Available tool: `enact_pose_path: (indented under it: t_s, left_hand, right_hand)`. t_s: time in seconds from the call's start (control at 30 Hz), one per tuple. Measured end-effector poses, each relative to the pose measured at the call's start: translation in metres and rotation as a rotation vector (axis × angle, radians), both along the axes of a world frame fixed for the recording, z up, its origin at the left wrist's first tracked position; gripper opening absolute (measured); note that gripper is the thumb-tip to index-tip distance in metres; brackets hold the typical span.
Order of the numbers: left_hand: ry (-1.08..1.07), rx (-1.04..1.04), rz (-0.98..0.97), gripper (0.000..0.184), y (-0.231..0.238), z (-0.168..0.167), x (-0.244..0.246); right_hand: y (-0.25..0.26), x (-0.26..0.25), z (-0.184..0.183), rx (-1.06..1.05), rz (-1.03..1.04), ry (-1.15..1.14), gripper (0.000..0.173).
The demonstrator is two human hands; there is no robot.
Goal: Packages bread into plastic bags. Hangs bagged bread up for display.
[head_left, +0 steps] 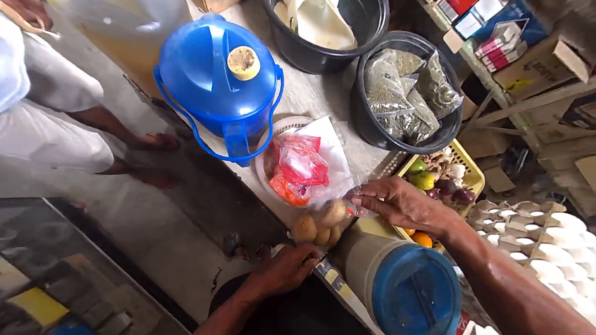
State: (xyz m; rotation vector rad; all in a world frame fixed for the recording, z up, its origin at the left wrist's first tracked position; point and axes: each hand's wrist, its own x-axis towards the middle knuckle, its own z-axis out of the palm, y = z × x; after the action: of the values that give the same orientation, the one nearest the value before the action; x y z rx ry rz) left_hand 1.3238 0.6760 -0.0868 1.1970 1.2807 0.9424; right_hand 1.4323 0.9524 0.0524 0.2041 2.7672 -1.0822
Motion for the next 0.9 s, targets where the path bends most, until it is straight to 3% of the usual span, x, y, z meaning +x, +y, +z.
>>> enact_pose_path:
  t_s: [0.13,0.23,0.37,0.57,0.8,0.9]
  left_hand:
    - [0.007,0.001,0.029,0.025,0.009,-0.001,0.007]
    - [0.013,-0.015,0.040,0.025,0.012,0.000,0.008]
    - [0.012,-0.027,0.043,0.025,0.014,0.000,0.009]
    - [0.025,-0.002,0.059,0.024,0.013,-0.003,0.011]
    - [0.025,-0.019,0.046,0.024,0.013,-0.002,0.008]
    - [0.024,-0.026,0.040,0.024,0.014,-0.003,0.007]
  right_hand:
    - [0.012,-0.001,0.005,-0.089,0.032,-0.022,0.037]
    - [0.012,-0.008,0.003,-0.299,-0.098,-0.113,0.045]
    - [0.019,-0.014,-0.013,-0.393,-0.150,-0.328,0.035]
    - [0.015,-0.021,-0.020,-0.154,0.101,-0.392,0.031]
    - [0.006,-0.024,-0.038,0.095,0.284,-0.603,0.028]
    - [0.003,-0.020,-0.042,0.118,0.293,-0.572,0.026]
